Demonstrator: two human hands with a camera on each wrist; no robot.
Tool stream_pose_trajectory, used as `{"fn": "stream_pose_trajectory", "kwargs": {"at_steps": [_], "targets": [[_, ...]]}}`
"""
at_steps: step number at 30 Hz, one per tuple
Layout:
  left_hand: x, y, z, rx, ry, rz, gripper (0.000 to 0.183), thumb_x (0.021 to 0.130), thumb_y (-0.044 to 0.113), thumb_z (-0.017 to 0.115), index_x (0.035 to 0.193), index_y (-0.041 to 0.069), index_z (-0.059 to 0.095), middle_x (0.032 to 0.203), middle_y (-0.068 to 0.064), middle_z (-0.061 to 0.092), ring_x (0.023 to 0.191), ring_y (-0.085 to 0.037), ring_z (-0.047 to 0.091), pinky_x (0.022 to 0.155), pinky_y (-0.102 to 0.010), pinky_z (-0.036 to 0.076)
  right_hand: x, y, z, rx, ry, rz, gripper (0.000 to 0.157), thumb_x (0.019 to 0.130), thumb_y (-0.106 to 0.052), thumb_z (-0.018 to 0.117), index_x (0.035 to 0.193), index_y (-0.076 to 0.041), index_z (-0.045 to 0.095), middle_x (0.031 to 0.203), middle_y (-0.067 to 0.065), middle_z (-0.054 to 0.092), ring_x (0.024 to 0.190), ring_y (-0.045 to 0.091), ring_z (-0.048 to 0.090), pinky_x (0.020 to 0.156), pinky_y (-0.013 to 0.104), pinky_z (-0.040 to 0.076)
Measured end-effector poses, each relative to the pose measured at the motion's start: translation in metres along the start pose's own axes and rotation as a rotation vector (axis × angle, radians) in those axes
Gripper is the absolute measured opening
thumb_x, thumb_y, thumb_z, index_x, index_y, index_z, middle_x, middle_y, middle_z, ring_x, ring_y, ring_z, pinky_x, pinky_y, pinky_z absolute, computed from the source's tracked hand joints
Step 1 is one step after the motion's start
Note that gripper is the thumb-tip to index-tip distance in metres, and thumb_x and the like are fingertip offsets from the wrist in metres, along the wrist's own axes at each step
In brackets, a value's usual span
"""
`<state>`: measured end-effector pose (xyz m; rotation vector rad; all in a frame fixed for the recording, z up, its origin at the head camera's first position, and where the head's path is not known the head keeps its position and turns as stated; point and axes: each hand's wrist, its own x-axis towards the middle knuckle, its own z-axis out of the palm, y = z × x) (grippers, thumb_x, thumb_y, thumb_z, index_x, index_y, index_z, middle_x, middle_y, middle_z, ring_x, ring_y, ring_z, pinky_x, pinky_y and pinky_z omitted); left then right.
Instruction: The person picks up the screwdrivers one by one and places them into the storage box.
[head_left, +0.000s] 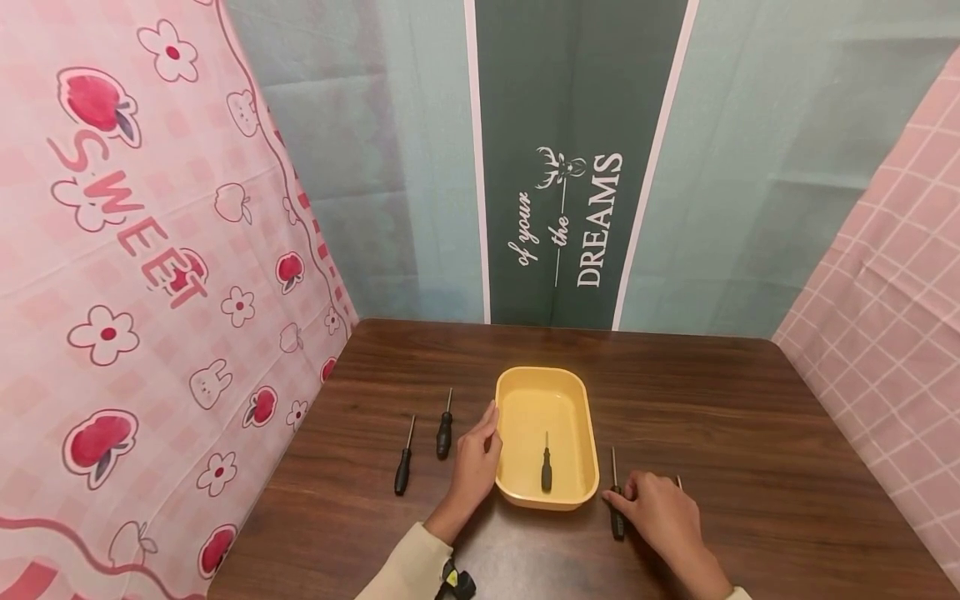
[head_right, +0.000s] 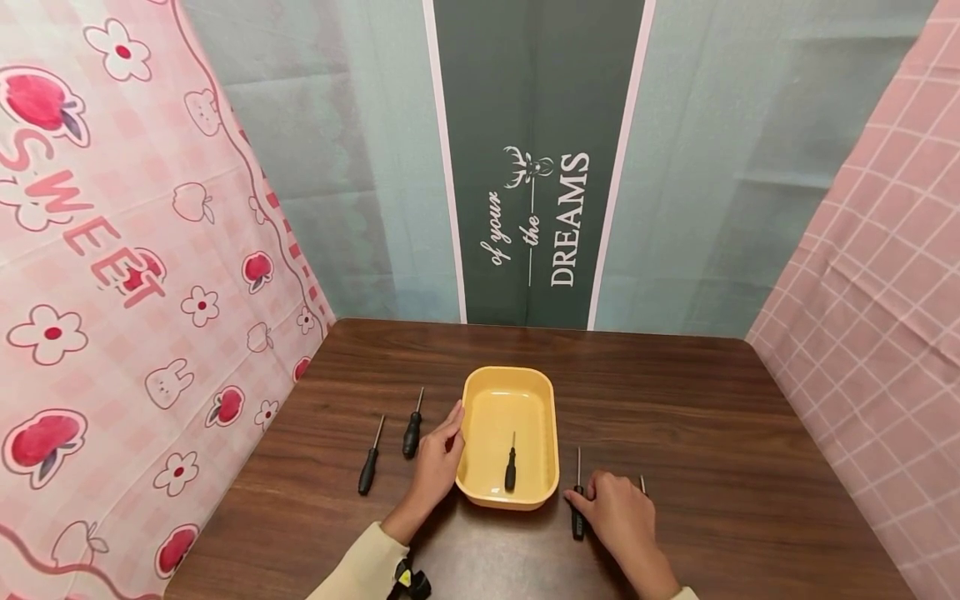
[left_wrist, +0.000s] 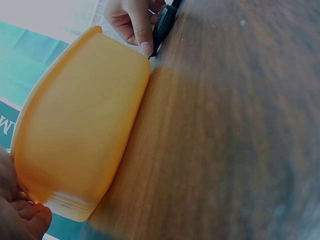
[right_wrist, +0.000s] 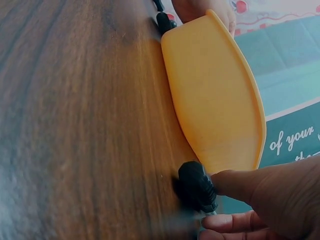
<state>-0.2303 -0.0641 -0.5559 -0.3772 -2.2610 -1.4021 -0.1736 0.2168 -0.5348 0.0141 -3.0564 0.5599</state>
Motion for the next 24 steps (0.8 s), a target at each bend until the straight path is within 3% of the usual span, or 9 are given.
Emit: {"fn": "stream_pose_trajectory", "kwargs": {"at_steps": [24], "targets": [[0.0004,0.0017,-0.0004,0.001,-0.002,0.011,0.037,0.090,-0.005,0.053,0.127,-0.008,0.053,0.136,-0.017,0.048,0.121,-0.025,0.049,0.093,-0.040,0.045,0.0014,-0.0008,0.0029,-0.008,-0.008,-0.010,0.039,0.077,-0.044,0.073,0.060,-0.020,0.047,0.051,-0.006,0.042,0.045,0.012,0.040,0.038,0.029,0.029]]}}
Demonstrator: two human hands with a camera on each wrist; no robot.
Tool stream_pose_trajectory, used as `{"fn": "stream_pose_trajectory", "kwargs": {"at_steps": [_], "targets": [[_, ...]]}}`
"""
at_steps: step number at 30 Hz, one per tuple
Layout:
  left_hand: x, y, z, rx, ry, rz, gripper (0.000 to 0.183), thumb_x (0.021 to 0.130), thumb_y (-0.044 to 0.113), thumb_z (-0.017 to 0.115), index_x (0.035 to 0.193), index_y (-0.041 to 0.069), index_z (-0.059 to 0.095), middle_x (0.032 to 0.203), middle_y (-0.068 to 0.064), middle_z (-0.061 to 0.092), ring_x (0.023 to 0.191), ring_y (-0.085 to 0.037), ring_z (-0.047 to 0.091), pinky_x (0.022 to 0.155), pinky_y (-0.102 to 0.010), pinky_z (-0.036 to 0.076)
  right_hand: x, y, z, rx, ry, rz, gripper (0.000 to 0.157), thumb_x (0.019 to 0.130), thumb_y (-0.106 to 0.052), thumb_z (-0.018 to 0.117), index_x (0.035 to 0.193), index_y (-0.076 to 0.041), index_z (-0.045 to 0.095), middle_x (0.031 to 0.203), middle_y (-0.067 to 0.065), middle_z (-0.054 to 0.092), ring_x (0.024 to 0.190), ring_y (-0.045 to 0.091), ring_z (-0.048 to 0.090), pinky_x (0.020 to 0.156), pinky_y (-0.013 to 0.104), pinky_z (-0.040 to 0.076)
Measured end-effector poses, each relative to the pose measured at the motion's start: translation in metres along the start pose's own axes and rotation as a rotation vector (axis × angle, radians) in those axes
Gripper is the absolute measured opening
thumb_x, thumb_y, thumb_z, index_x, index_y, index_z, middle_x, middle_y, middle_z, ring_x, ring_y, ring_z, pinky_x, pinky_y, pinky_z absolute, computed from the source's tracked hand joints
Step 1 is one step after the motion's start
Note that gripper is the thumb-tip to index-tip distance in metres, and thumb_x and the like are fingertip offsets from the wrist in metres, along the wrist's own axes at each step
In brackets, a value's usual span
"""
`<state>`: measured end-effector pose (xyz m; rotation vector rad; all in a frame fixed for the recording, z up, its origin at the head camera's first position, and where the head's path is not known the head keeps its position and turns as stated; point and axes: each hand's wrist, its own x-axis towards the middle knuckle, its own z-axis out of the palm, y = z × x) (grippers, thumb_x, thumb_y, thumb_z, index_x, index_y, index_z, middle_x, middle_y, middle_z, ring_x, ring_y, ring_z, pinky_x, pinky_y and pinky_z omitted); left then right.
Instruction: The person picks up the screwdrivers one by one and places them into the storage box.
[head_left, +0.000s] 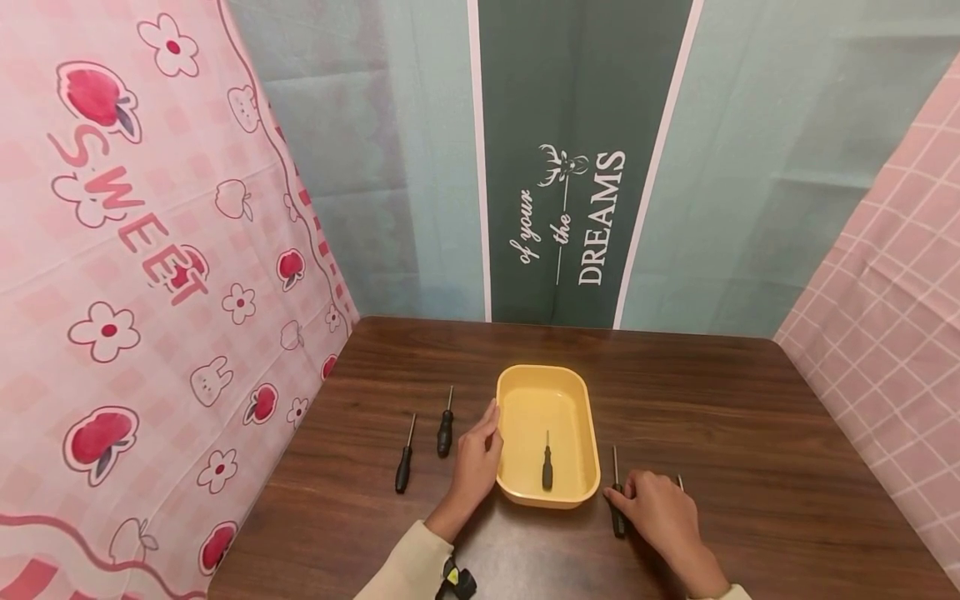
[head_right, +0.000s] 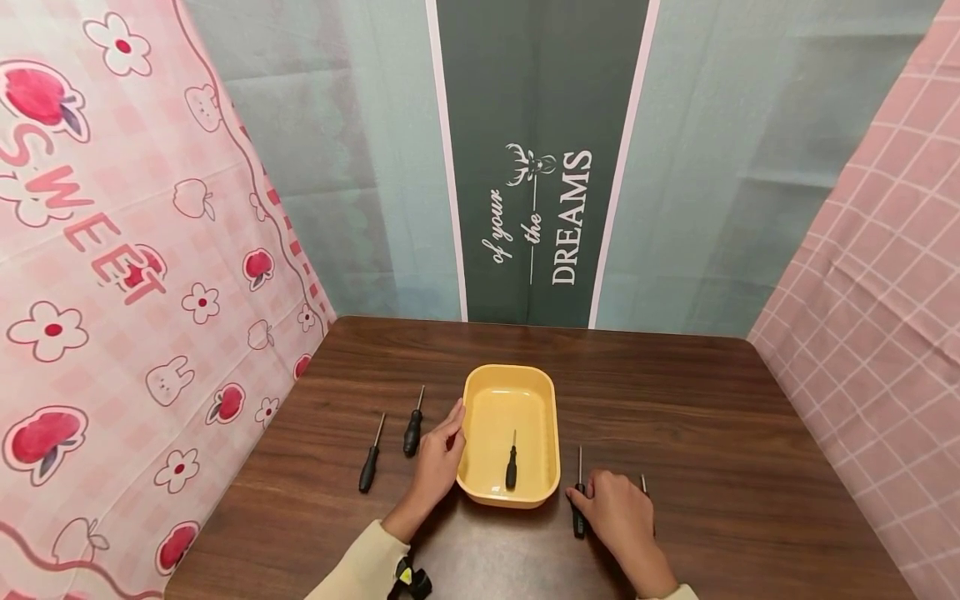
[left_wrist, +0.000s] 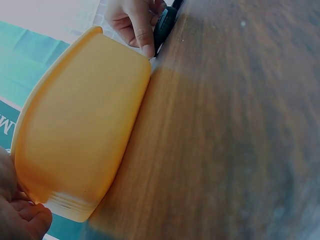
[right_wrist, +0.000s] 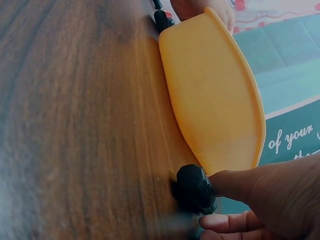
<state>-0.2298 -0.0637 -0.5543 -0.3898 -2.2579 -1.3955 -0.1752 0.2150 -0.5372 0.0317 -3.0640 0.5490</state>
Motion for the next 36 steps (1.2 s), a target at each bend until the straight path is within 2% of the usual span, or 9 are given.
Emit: {"fn": "stream_pose_trajectory", "kwargs": {"at_steps": [22,36], "targets": [[0.0002,-0.0016,-0.0001,-0.003,-0.004,-0.001,0.037,0.090,-0.006,0.053,0.127,-0.008,0.053,0.136,-0.014,0.048,0.122,-0.024,0.048,0.093,-0.039,0.045,0.0030,0.0016,0.0006,0.028,-0.062,0.008,0.040,0.081,-0.041,0.069,0.055,-0.019,0.048,0.050,-0.004,0.042,0.046,0.013,0.040,0.039,0.029,0.029],[-0.0009,-0.0025,0.0003,-0.004,-0.005,-0.015,0.037,0.090,-0.004,0.053,0.128,-0.007,0.053,0.137,-0.014,0.048,0.122,-0.021,0.047,0.094,-0.037,0.043,0.0047,0.0041,0.0070,0.030,-0.044,-0.018,0.041,0.082,-0.037,0.068,0.054,-0.019,0.045,0.050,-0.005,0.040,0.046,0.013,0.039,0.039,0.029,0.028]]}}
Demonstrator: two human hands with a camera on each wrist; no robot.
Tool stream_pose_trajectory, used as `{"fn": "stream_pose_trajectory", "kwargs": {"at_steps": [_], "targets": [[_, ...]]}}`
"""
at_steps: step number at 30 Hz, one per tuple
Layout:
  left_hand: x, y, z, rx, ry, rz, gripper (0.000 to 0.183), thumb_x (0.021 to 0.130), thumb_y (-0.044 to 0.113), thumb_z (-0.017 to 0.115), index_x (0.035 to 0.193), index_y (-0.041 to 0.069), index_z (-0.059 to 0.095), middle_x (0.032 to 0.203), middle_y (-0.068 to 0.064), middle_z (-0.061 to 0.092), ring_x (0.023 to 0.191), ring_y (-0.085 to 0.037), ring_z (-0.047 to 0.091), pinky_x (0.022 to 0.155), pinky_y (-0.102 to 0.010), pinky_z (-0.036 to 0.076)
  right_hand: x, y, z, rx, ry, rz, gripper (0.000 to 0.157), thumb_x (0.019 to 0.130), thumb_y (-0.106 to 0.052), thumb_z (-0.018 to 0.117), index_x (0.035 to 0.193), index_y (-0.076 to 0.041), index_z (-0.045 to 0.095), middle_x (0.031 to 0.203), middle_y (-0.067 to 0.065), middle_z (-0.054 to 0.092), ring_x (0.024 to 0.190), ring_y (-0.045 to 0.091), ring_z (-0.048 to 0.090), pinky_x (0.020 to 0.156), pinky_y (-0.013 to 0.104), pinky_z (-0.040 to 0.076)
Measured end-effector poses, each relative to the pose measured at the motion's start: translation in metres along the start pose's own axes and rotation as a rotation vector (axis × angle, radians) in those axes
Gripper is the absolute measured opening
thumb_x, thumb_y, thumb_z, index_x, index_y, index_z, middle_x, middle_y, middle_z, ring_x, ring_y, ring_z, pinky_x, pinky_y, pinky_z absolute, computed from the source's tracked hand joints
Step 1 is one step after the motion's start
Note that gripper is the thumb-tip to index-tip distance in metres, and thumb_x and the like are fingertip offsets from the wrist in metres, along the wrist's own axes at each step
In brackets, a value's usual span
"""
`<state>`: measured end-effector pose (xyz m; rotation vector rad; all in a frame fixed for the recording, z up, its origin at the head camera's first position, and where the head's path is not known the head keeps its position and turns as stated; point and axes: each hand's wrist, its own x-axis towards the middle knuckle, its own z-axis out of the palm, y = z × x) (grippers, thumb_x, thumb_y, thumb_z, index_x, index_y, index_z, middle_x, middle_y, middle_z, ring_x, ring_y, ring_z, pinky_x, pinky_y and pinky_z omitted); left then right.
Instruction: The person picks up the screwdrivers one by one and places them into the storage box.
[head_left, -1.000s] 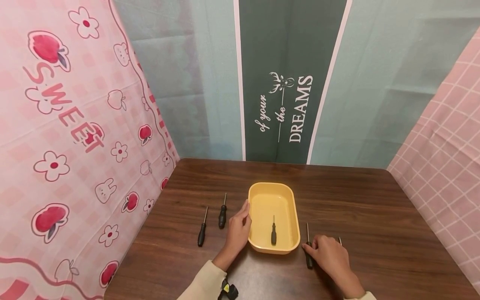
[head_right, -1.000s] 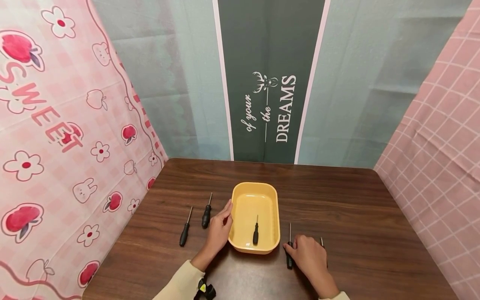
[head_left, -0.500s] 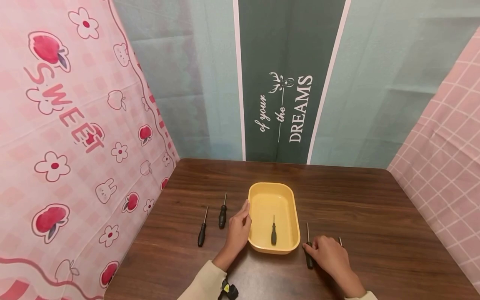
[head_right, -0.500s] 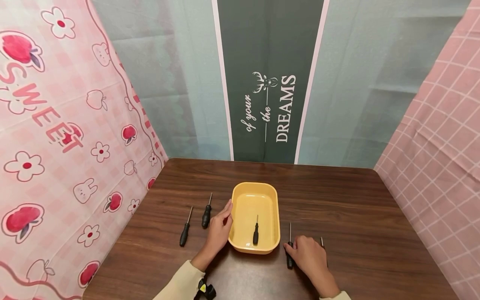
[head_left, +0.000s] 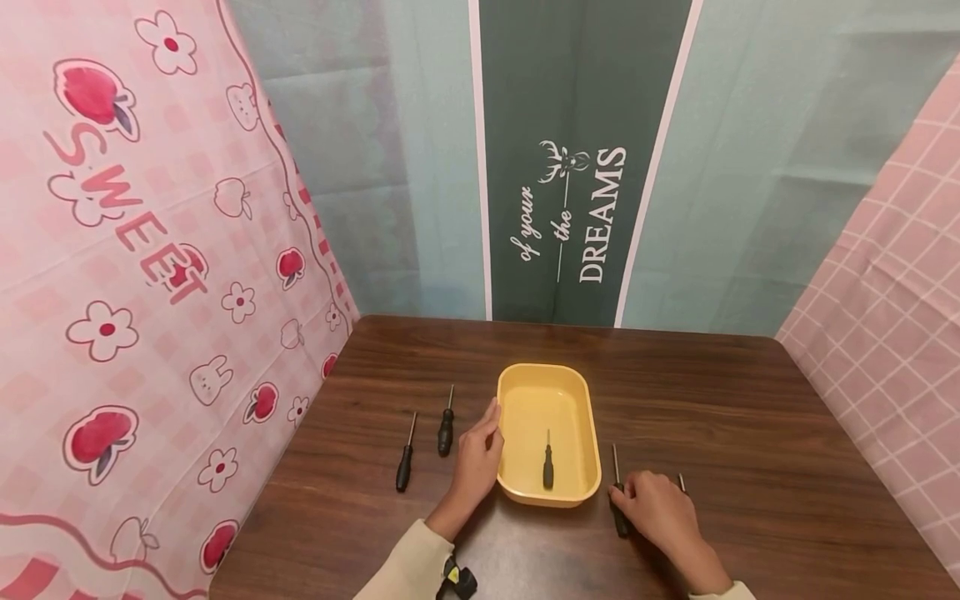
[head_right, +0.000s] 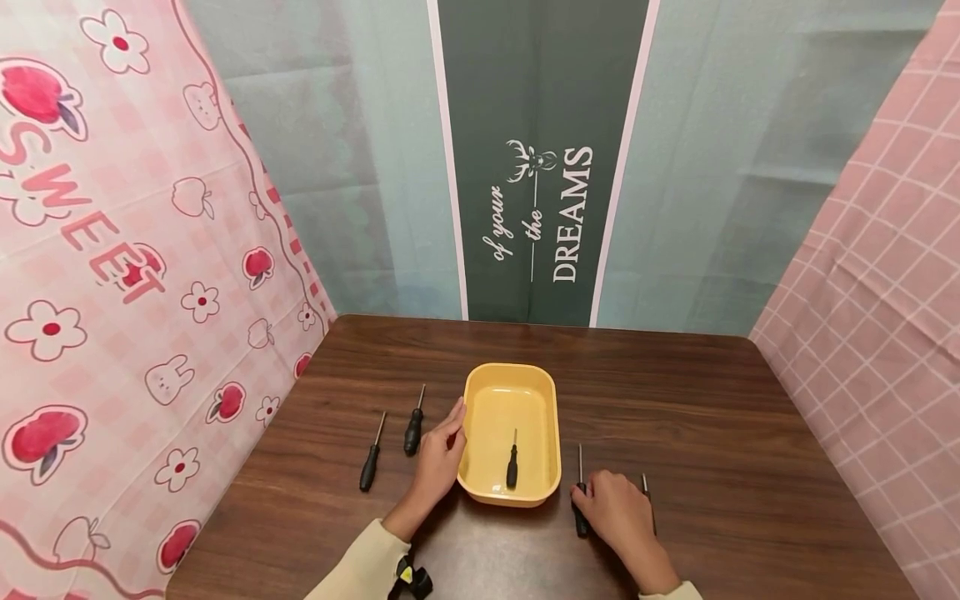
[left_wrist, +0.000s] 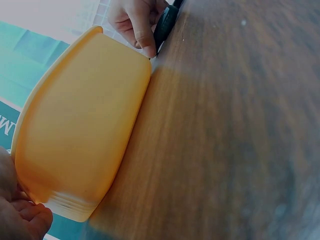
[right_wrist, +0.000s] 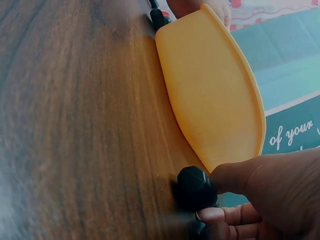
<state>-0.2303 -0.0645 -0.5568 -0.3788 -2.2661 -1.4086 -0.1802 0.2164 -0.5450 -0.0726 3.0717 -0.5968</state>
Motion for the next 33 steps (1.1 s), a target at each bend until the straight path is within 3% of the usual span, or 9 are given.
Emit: {"fn": "stream_pose_trajectory", "kwargs": {"at_steps": [33], "targets": [[0.0006,0.0000,-0.0007,0.005,0.006,0.019,0.037,0.090,-0.005,0.053,0.127,-0.008,0.053,0.136,-0.016,0.049,0.122,-0.024,0.048,0.093,-0.039,0.044,0.0044,-0.0061,-0.0084,0.007,0.049,-0.006,0.039,0.082,-0.035,0.064,0.054,-0.018,0.043,0.049,-0.006,0.039,0.045,0.012,0.038,0.039,0.029,0.027]]}}
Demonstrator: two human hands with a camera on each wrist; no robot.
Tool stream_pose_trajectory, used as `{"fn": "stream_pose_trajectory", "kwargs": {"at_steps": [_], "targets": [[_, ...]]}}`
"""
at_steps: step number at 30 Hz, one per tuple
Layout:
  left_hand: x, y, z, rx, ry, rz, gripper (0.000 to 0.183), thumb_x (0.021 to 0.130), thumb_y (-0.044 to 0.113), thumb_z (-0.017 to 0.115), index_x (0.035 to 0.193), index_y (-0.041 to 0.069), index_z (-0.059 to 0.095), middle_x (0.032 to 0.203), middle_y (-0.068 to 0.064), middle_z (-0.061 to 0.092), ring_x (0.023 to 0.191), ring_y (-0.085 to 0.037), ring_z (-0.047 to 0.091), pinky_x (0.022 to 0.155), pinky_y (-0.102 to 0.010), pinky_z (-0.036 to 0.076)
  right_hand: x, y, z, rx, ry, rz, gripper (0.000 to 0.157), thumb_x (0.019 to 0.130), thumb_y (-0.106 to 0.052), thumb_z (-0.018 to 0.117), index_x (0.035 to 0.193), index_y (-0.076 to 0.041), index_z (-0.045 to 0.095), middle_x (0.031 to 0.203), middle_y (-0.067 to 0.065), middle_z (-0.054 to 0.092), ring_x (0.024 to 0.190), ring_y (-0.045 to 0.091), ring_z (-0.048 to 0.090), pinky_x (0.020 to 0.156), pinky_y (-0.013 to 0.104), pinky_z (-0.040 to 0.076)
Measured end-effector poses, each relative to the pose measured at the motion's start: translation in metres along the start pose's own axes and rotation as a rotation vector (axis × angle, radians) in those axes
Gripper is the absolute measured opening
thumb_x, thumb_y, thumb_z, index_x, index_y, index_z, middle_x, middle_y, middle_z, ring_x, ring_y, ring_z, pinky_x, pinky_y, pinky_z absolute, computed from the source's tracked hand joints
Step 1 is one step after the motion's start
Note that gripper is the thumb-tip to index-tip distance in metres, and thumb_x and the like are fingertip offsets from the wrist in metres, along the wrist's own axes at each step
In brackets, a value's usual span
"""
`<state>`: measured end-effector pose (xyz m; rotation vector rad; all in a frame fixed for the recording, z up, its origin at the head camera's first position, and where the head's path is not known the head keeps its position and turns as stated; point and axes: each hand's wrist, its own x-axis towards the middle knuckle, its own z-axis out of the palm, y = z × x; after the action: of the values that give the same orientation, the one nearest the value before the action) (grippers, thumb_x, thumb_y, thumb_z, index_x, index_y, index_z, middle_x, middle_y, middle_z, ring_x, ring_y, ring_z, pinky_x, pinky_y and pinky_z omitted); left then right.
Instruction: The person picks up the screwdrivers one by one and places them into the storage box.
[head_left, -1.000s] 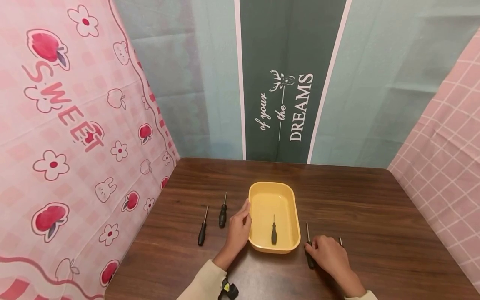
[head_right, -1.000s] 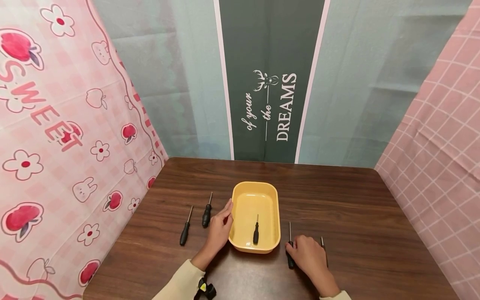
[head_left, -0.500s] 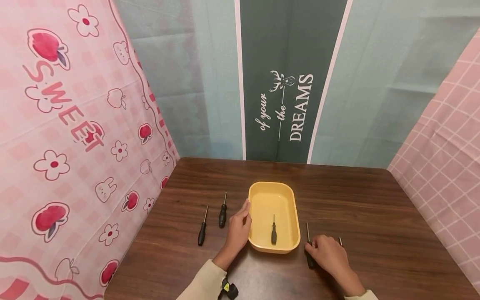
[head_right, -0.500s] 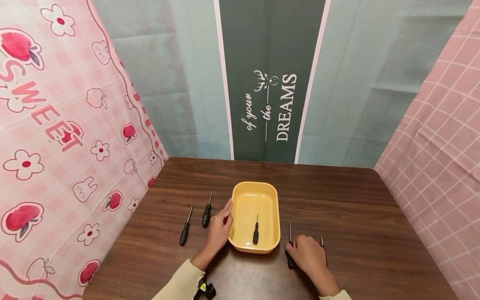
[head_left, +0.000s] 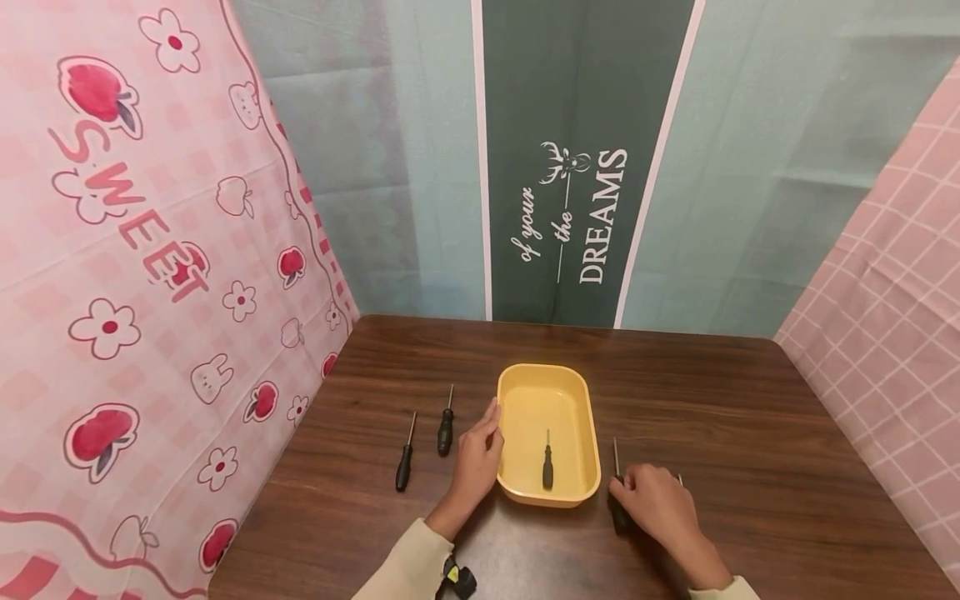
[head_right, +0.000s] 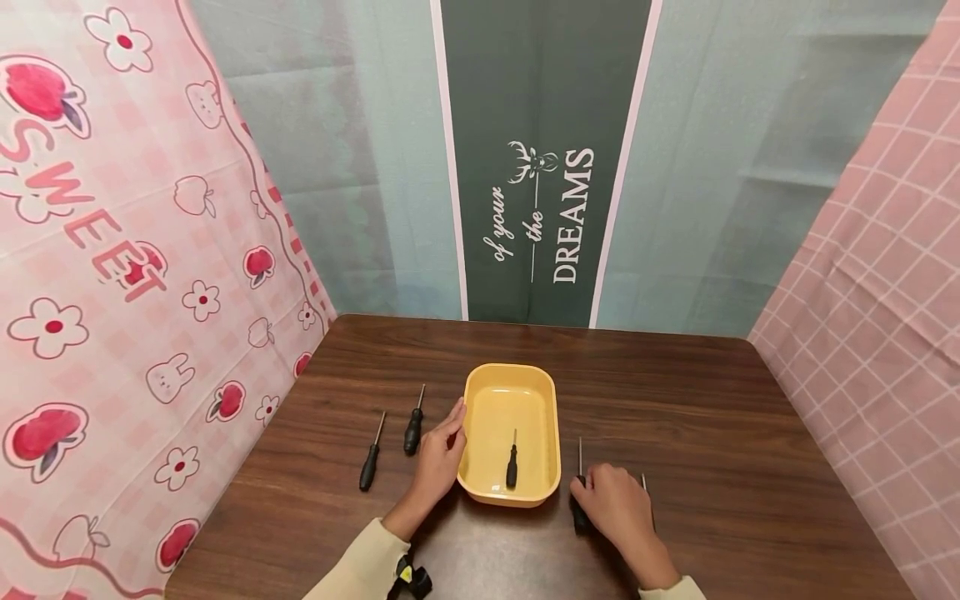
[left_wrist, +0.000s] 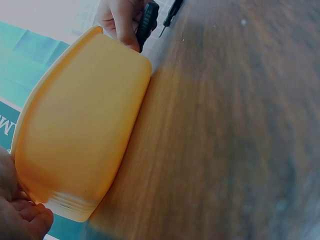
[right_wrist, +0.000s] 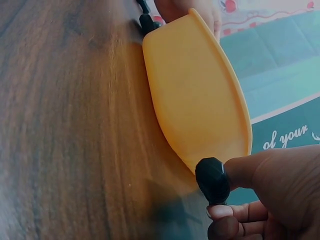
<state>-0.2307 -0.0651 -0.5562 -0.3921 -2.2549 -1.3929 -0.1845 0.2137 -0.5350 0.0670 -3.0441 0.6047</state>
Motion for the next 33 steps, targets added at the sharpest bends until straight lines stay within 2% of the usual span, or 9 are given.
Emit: {"fn": "stream_pose_trajectory", "kwargs": {"at_steps": [12,26,33], "targets": [[0.000,0.001,0.000,0.002,0.002,-0.012,0.037,0.090,-0.005,0.054,0.127,-0.007,0.053,0.136,-0.015,0.048,0.123,-0.022,0.047,0.096,-0.037,0.042,-0.003,-0.005,-0.008,0.015,0.035,-0.007,0.038,0.083,-0.034,0.065,0.055,-0.018,0.045,0.049,-0.006,0.040,0.045,0.012,0.038,0.038,0.028,0.028],[0.001,0.000,0.001,-0.009,-0.011,0.002,0.037,0.091,-0.005,0.053,0.128,-0.007,0.052,0.137,-0.017,0.047,0.123,-0.023,0.047,0.094,-0.038,0.043,-0.003,-0.010,-0.016,0.034,0.039,0.006,0.037,0.084,-0.033,0.063,0.056,-0.017,0.045,0.050,-0.005,0.041,0.045,0.013,0.039,0.039,0.029,0.029],[0.000,0.001,0.000,-0.022,-0.030,-0.021,0.038,0.091,-0.004,0.052,0.128,-0.008,0.051,0.138,-0.015,0.046,0.124,-0.022,0.046,0.095,-0.036,0.042,0.000,-0.011,-0.017,0.035,0.037,0.017,0.037,0.085,-0.034,0.062,0.055,-0.017,0.046,0.049,-0.005,0.042,0.044,0.013,0.040,0.039,0.029,0.029]]}}
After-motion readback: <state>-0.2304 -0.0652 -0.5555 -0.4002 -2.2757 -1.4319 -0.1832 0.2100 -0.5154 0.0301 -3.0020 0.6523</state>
